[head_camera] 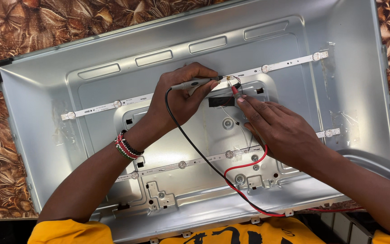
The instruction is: The person uses two multimeter probes to test contact points on a television backlight array, moving the probes between different LEDs to check for functionality.
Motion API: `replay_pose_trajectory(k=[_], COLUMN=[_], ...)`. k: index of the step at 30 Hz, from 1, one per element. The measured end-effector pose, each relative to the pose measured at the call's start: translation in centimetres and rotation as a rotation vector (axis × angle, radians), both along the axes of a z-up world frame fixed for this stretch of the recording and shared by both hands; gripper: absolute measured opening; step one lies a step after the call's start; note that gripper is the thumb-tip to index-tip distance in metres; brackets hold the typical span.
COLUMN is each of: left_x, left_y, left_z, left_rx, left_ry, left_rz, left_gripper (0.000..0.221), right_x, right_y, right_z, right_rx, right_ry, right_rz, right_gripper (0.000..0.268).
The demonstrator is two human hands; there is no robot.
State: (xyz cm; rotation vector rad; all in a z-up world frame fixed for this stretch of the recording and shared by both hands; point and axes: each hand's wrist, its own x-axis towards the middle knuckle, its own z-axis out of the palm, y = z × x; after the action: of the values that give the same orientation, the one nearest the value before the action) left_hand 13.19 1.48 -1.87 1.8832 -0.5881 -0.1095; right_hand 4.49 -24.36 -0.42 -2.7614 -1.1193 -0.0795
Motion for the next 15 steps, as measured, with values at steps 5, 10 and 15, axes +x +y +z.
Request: replay_pose_trajectory(k=[5, 10, 15], left_x=[0.07, 0.04, 0.1], left_y=[0.0, -0.01, 0.02], left_z=[0.02, 0.0, -0.04], left_rx=[0.012, 0.001, 0.024], left_ry=[0.015, 0.026, 0.018], left_rz=[-0.003, 0.001, -0.001], left_gripper=[0.018, 0.018, 0.019], right_x=[0.12, 0.14, 0.11], right_y=[0.07, 0.08, 0.05], right_z=[0.2, 0.19, 0.16], right_rx=[-0.009, -0.011, -0.027], right_ry=[-0.027, -0.036, -0.032], right_rz=[0.011, 0.006, 0.002], right_gripper=[0.048, 0.048, 0.048])
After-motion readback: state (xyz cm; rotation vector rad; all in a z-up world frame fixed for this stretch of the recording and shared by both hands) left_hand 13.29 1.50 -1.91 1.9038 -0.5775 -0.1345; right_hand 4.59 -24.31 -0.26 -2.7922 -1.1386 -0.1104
